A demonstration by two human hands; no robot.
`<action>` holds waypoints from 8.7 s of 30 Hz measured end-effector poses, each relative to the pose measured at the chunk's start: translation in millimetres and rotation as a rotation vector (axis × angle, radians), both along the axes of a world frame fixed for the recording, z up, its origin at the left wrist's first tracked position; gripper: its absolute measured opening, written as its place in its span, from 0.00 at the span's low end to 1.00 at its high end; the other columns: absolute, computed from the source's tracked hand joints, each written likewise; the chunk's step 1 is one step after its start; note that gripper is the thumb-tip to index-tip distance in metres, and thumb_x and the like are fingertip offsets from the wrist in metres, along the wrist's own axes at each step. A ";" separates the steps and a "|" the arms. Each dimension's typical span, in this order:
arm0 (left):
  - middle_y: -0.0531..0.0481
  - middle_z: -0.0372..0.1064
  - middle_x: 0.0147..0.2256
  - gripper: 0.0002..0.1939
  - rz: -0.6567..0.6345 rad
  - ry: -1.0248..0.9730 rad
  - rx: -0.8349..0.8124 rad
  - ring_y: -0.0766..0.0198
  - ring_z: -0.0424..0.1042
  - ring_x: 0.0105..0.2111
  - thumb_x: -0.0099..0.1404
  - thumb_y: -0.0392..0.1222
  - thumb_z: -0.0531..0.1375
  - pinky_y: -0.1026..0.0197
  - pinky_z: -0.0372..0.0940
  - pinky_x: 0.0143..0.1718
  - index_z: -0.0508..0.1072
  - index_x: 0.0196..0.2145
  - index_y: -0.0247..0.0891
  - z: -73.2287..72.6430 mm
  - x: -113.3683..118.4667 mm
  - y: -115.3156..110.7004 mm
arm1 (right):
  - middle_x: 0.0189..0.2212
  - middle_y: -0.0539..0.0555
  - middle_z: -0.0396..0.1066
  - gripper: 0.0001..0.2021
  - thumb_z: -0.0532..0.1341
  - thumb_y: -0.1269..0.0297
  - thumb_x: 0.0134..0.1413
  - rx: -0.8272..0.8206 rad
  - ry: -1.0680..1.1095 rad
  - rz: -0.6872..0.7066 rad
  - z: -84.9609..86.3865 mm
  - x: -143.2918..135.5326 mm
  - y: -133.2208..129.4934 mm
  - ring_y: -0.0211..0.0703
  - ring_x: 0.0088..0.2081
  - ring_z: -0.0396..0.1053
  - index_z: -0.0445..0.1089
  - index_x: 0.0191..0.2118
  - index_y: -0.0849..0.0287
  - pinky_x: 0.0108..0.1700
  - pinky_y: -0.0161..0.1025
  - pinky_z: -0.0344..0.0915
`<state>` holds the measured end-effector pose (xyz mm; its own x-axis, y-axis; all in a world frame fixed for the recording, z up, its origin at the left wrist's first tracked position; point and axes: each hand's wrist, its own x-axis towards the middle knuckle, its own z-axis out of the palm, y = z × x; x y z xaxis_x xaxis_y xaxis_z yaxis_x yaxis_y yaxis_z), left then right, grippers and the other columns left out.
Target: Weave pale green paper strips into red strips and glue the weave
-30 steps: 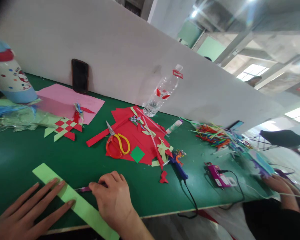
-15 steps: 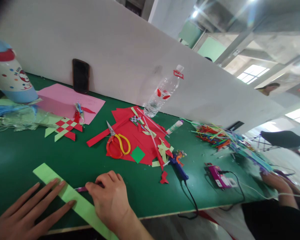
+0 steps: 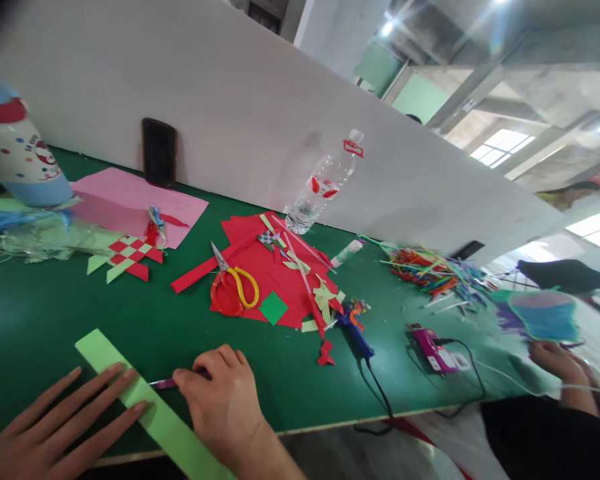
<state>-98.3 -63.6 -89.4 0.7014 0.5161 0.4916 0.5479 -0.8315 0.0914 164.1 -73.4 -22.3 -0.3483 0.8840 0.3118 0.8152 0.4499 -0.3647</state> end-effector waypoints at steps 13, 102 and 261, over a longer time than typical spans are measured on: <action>0.44 0.54 0.68 0.41 0.018 0.056 0.027 0.42 0.47 0.69 0.55 0.68 0.61 0.42 0.35 0.68 0.62 0.64 0.56 -3.8 -4.3 4.4 | 0.34 0.51 0.72 0.09 0.60 0.68 0.62 -0.018 -0.032 -0.019 -4.5 1.7 -2.6 0.44 0.35 0.66 0.75 0.45 0.50 0.37 0.41 0.61; 0.50 0.43 0.71 0.42 0.065 -0.018 -0.033 0.47 0.41 0.70 0.54 0.69 0.62 0.51 0.32 0.69 0.61 0.64 0.59 5.6 0.8 4.7 | 0.35 0.51 0.72 0.08 0.62 0.68 0.61 -0.019 0.002 0.003 -1.1 -8.1 5.5 0.43 0.36 0.66 0.76 0.44 0.51 0.38 0.40 0.63; 0.43 0.55 0.68 0.47 0.050 0.040 -0.045 0.46 0.47 0.68 0.57 0.67 0.61 0.49 0.35 0.69 0.56 0.67 0.43 10.1 -5.2 3.7 | 0.36 0.50 0.72 0.07 0.61 0.68 0.61 -0.066 -0.023 0.009 1.0 -18.0 17.7 0.44 0.37 0.66 0.74 0.43 0.50 0.38 0.41 0.61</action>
<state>-103.4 -59.9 -79.3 0.6923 0.5723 0.4395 0.5929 -0.7983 0.1056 146.1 -55.7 -21.3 -0.3628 0.8992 0.2447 0.8197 0.4328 -0.3751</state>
